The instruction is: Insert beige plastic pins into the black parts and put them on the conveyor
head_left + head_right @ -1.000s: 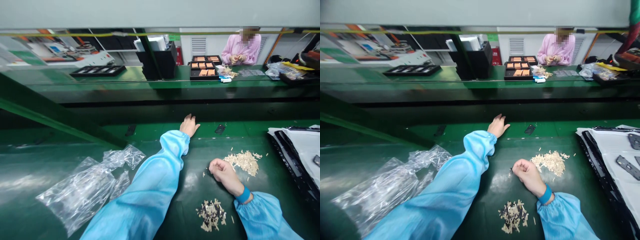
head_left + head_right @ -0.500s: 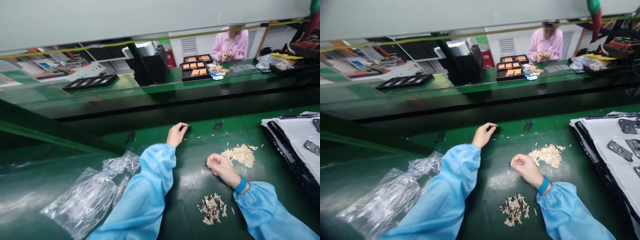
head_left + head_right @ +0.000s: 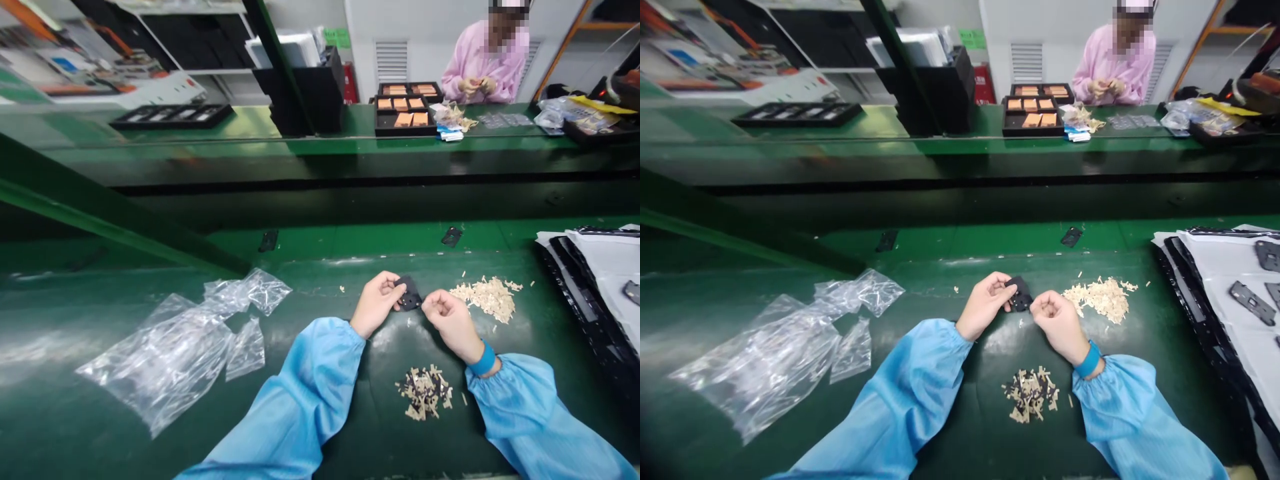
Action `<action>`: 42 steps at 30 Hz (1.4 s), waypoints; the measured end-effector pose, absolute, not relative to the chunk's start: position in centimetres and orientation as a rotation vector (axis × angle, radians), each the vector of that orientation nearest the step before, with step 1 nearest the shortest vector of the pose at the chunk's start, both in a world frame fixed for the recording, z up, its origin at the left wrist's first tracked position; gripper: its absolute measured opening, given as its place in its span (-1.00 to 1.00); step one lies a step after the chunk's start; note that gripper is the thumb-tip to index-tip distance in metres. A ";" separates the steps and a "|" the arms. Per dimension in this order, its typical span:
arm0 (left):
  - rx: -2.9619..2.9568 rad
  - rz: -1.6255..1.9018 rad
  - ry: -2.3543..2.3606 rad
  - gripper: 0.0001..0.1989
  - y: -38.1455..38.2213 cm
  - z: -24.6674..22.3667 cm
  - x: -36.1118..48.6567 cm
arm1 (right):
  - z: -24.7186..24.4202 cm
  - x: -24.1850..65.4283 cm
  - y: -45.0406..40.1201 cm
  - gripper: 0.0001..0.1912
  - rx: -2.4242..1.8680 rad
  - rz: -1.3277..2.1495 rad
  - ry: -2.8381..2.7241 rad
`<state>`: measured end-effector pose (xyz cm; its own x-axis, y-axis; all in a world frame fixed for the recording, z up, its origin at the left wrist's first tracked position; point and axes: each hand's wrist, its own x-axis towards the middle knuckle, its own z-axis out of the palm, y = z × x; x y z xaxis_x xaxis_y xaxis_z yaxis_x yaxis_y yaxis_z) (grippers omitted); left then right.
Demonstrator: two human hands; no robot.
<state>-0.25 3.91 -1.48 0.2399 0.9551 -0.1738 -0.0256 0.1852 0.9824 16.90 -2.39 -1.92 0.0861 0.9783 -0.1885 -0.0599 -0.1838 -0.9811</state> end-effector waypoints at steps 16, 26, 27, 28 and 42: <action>1.285 0.834 1.158 -0.86 3.2 -1.0 -0.2 | -0.1 17.0 -2.9 -0.86 -1.641 1.242 -1.321; 1.332 0.878 1.172 -0.91 3.0 -0.6 -0.2 | 0.5 16.8 -2.8 -0.88 -1.690 1.225 -1.339; 1.332 0.882 1.173 -0.91 3.0 -0.6 -0.2 | 0.5 16.8 -2.8 -0.88 -1.690 1.225 -1.341; 1.330 0.884 1.174 -0.91 3.0 -0.6 -0.2 | 0.5 16.8 -2.8 -0.88 -1.689 1.224 -1.343; 1.244 0.857 1.162 -0.86 3.0 -0.7 -0.2 | 0.7 16.8 -2.7 -0.72 -1.662 1.261 -1.347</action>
<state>-0.19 2.95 -0.71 0.2373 0.9535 -0.1860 0.1046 0.1652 0.9807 16.76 -2.70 0.75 0.0113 0.9608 -0.2771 0.3395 -0.2644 -0.9027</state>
